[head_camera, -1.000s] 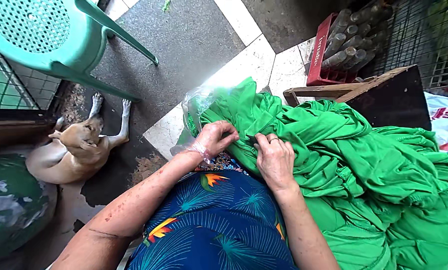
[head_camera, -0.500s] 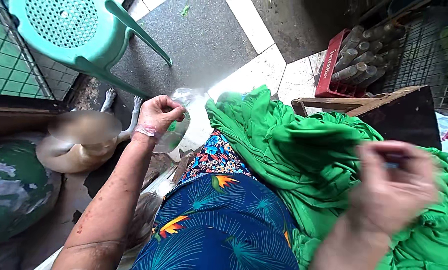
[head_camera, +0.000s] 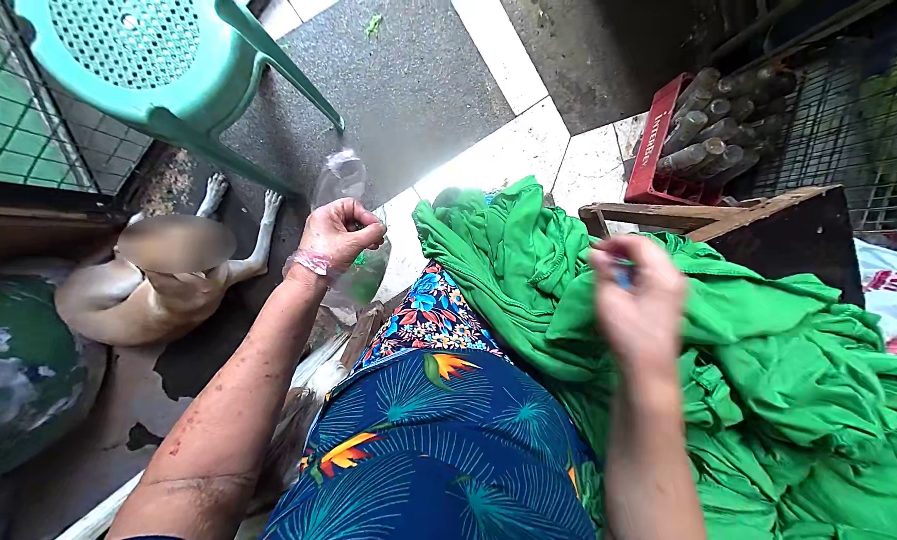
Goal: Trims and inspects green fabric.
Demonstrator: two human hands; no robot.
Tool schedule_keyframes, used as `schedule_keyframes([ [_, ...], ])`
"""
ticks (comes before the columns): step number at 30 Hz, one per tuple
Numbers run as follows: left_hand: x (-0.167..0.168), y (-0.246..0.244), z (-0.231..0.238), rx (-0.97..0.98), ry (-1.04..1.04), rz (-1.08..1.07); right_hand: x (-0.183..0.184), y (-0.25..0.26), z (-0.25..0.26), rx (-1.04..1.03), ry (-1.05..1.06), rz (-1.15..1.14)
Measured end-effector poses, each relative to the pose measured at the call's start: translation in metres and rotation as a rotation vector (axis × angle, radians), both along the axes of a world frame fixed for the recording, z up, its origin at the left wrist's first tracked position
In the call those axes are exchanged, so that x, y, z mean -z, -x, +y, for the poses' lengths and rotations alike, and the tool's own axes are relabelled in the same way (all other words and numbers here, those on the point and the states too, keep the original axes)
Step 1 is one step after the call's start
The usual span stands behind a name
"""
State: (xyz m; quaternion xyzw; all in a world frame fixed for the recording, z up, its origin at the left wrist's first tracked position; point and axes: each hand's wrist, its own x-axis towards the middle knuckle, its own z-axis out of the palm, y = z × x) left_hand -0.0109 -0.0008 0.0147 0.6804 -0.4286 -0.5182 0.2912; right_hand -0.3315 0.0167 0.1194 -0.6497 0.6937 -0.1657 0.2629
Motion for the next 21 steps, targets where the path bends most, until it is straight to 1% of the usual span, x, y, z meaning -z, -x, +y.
schedule_keyframes([
  [1,-0.001,0.000,0.001,-0.004,0.002,0.000,0.015,-0.020,-0.016,-0.049,-0.103,0.001],
  [3,-0.003,0.000,0.006,-0.012,-0.010,0.005,0.046,-0.049,-0.047,-0.031,-0.290,0.016],
  [5,-0.005,-0.003,0.011,-0.020,-0.018,0.011,0.064,-0.067,-0.063,-0.028,-0.402,-0.023],
  [7,-0.004,-0.008,0.015,-0.022,-0.021,0.007,0.076,-0.080,-0.060,-0.109,-0.448,-0.107],
  [9,-0.001,-0.012,0.018,-0.030,-0.046,0.005,0.087,-0.091,-0.045,-0.226,-0.478,-0.126],
  [11,0.001,-0.013,0.020,-0.031,-0.074,0.005,0.096,-0.099,-0.030,-0.332,-0.507,-0.029],
  [13,0.002,-0.011,0.022,-0.017,-0.083,0.024,0.100,-0.105,-0.020,-0.437,-0.491,0.145],
  [15,0.005,-0.007,0.024,-0.002,-0.075,0.047,0.103,-0.106,-0.013,-0.539,-0.355,0.263],
  [16,0.006,-0.005,0.025,0.011,-0.070,0.060,0.106,-0.106,-0.011,-0.575,-0.260,0.283],
  [18,0.009,-0.001,0.026,0.029,-0.077,0.080,0.112,-0.103,-0.008,-0.591,-0.110,0.211],
  [19,0.010,0.001,0.027,0.036,-0.083,0.088,0.112,-0.102,-0.009,-0.561,-0.080,0.133],
  [21,0.012,0.002,0.028,0.045,-0.088,0.101,0.102,-0.098,-0.015,-0.444,-0.116,-0.073],
])
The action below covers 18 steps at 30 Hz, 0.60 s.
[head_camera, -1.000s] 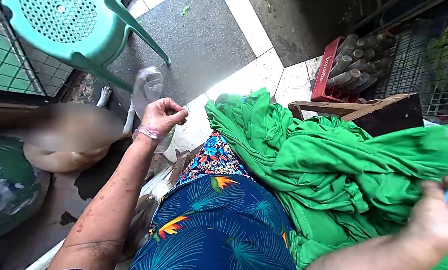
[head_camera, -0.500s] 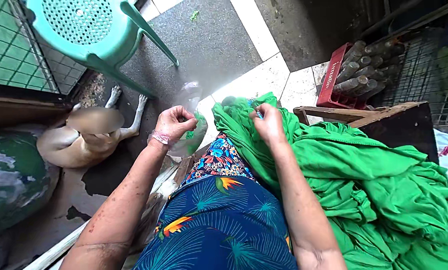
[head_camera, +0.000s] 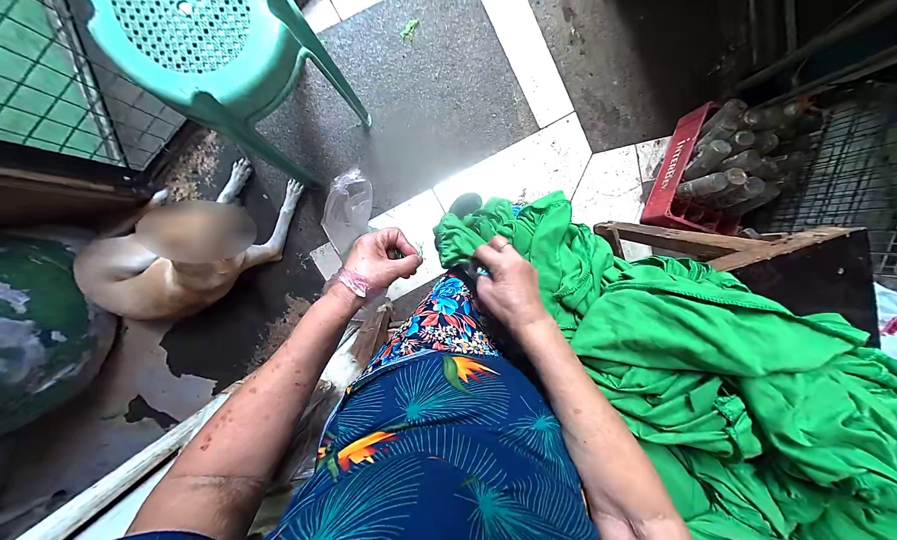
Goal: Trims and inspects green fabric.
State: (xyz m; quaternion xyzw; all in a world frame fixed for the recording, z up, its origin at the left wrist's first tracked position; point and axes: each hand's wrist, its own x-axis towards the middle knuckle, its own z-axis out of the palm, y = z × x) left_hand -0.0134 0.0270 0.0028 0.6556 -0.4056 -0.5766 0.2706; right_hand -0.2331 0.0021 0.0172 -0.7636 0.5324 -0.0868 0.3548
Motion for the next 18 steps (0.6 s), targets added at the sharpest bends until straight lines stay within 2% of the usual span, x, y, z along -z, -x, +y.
schedule_keyframes([
  [2,0.000,0.000,0.001,0.009,0.002,0.005,-0.021,0.011,-0.007,0.147,-0.140,-0.216],
  [4,0.000,0.000,0.000,0.011,0.016,0.008,-0.048,0.030,-0.008,0.298,-0.277,-0.296],
  [7,0.001,0.003,-0.004,0.015,0.031,0.024,-0.069,0.057,0.002,0.412,-0.288,-0.103],
  [10,-0.003,0.013,-0.009,0.022,0.039,0.065,-0.060,0.067,0.015,0.440,-0.242,0.148],
  [12,-0.007,0.021,-0.009,0.046,0.053,0.107,-0.048,0.070,0.022,0.446,-0.277,0.221],
  [15,-0.007,0.028,-0.005,0.134,0.096,0.150,-0.040,0.071,0.025,0.407,-0.299,0.238],
  [18,-0.003,0.040,0.001,0.260,0.125,0.062,-0.037,0.074,0.024,0.355,-0.266,0.197],
])
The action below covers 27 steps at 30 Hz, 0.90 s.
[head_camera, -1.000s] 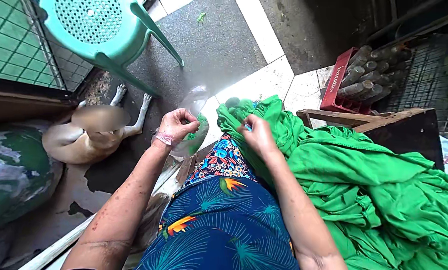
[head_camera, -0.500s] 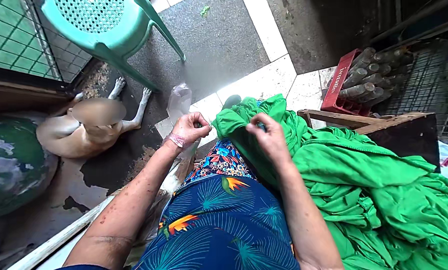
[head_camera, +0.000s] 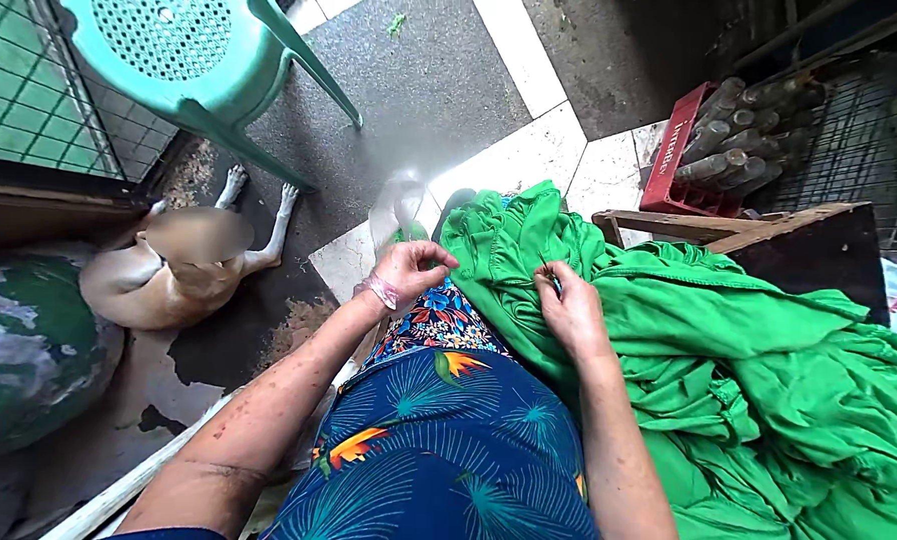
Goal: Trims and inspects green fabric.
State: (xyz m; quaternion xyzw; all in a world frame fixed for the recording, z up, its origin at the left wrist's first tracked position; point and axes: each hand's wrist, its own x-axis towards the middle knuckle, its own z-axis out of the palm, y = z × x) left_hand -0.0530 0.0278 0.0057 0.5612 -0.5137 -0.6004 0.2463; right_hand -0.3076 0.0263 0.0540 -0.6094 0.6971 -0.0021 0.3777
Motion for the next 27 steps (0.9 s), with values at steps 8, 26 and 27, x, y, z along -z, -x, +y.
schedule_keyframes([
  [8,-0.006,0.038,0.004,0.267,0.205,-0.299,0.007,-0.005,0.012,-0.171,0.247,-0.191],
  [26,-0.018,0.018,-0.013,-0.027,-0.251,0.049,-0.006,-0.014,0.011,-0.209,0.534,-0.161],
  [27,-0.017,0.018,-0.013,-0.034,-0.243,0.047,-0.004,-0.017,0.012,-0.233,0.495,-0.196],
])
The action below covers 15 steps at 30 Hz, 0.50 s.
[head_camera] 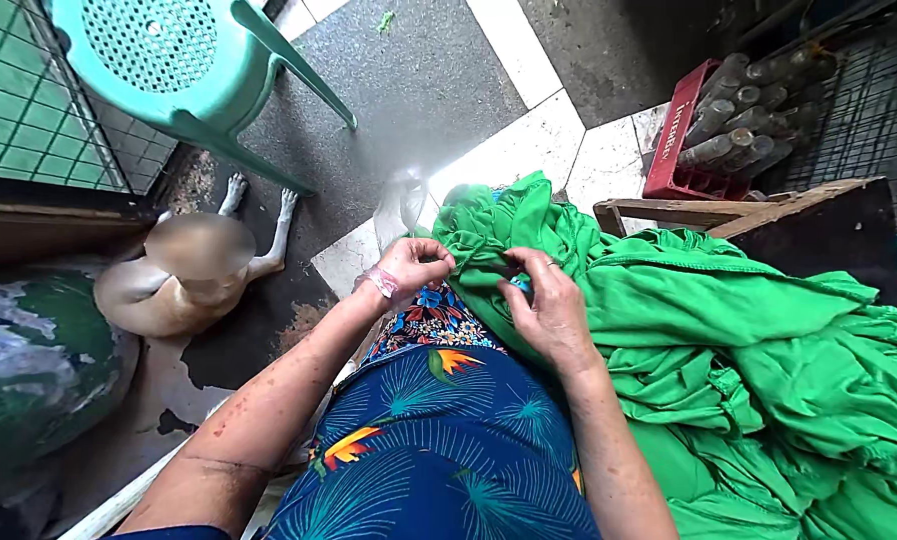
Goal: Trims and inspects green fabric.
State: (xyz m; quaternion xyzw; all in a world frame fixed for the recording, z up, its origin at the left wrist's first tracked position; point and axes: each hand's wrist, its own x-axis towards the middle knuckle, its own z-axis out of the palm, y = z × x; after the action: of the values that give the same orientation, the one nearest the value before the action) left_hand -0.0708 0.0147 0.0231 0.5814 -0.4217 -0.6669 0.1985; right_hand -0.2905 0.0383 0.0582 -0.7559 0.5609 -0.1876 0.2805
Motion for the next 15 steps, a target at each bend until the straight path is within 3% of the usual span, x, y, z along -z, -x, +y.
schedule_keyframes([
  [5,-0.005,-0.001,-0.002,0.012,-0.005,-0.039,0.024,-0.016,0.009,-0.034,-0.016,0.110],
  [15,-0.003,0.004,0.007,0.077,0.059,-0.077,0.035,-0.029,0.005,-0.057,0.060,0.208],
])
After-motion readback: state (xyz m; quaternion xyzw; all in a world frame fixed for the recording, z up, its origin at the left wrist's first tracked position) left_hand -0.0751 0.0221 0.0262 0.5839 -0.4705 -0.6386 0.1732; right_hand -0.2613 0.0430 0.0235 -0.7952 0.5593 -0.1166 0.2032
